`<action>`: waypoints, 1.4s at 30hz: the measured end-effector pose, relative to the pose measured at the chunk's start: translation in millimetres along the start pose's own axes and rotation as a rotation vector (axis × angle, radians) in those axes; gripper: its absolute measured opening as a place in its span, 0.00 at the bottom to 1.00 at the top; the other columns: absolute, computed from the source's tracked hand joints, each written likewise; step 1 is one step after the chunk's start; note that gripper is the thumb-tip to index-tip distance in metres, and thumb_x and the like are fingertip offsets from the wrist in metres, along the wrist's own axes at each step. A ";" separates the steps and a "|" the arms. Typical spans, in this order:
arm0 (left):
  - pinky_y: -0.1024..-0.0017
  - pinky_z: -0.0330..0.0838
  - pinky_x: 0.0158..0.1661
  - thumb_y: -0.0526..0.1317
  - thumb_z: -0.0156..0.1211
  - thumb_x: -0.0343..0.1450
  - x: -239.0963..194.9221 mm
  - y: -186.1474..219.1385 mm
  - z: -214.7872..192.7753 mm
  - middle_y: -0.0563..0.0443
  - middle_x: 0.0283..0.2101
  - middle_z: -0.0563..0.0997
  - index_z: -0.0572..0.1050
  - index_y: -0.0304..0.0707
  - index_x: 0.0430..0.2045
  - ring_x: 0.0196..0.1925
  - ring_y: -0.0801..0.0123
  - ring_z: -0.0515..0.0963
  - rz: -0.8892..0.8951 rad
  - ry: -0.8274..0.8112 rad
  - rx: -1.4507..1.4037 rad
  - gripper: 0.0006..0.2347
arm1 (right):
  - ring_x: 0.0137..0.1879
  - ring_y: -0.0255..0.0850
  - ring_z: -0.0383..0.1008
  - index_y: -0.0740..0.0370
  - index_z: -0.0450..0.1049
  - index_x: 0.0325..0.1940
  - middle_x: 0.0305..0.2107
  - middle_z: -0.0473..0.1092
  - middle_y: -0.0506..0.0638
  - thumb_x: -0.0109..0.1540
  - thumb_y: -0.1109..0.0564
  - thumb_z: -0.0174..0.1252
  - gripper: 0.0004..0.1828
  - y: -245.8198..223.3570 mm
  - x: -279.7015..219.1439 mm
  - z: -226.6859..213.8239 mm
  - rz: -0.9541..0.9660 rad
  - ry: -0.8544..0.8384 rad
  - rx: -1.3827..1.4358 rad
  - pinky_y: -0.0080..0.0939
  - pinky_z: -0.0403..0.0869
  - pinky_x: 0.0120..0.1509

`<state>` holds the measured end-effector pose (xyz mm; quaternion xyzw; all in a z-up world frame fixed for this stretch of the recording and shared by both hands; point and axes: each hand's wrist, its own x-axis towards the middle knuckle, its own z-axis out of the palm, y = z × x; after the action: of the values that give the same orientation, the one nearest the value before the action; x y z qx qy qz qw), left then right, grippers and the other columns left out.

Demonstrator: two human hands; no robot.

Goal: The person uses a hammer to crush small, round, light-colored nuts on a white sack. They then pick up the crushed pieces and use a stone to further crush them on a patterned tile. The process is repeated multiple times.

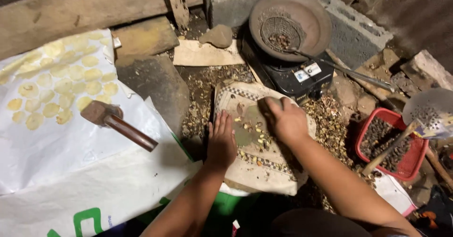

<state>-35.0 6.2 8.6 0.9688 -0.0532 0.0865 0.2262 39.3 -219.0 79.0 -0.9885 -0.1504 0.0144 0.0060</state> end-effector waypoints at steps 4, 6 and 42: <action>0.43 0.56 0.68 0.37 0.53 0.73 7.8 4.6 -6.2 0.41 0.74 0.62 0.63 0.39 0.66 0.77 0.50 0.59 -0.001 0.023 0.007 0.23 | 0.67 0.57 0.66 0.30 0.59 0.72 0.64 0.62 0.52 0.64 0.35 0.51 0.31 -18.4 -13.2 -54.6 0.077 -0.080 -0.151 0.71 0.60 0.70; 0.45 0.55 0.69 0.38 0.52 0.73 1.8 2.7 -2.8 0.43 0.75 0.61 0.63 0.41 0.66 0.77 0.53 0.58 -0.008 0.021 0.043 0.23 | 0.45 0.41 0.72 0.62 0.76 0.51 0.40 0.72 0.51 0.69 0.45 0.45 0.22 -70.7 -15.4 -126.2 0.373 -0.355 0.909 0.41 0.73 0.56; 0.75 0.65 0.19 0.55 0.53 0.75 2.7 35.8 -3.0 0.53 0.24 0.74 0.80 0.42 0.29 0.20 0.71 0.71 -1.184 -0.628 -1.601 0.17 | 0.45 0.56 0.80 0.51 0.78 0.37 0.34 0.77 0.54 0.62 0.56 0.60 0.03 -23.4 -53.8 8.0 0.073 -0.021 0.719 0.53 0.78 0.52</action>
<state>-37.8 -24.5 27.2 0.3857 0.3321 -0.3545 0.7844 -19.2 -212.6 72.8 -0.9277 -0.1004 0.0765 0.3513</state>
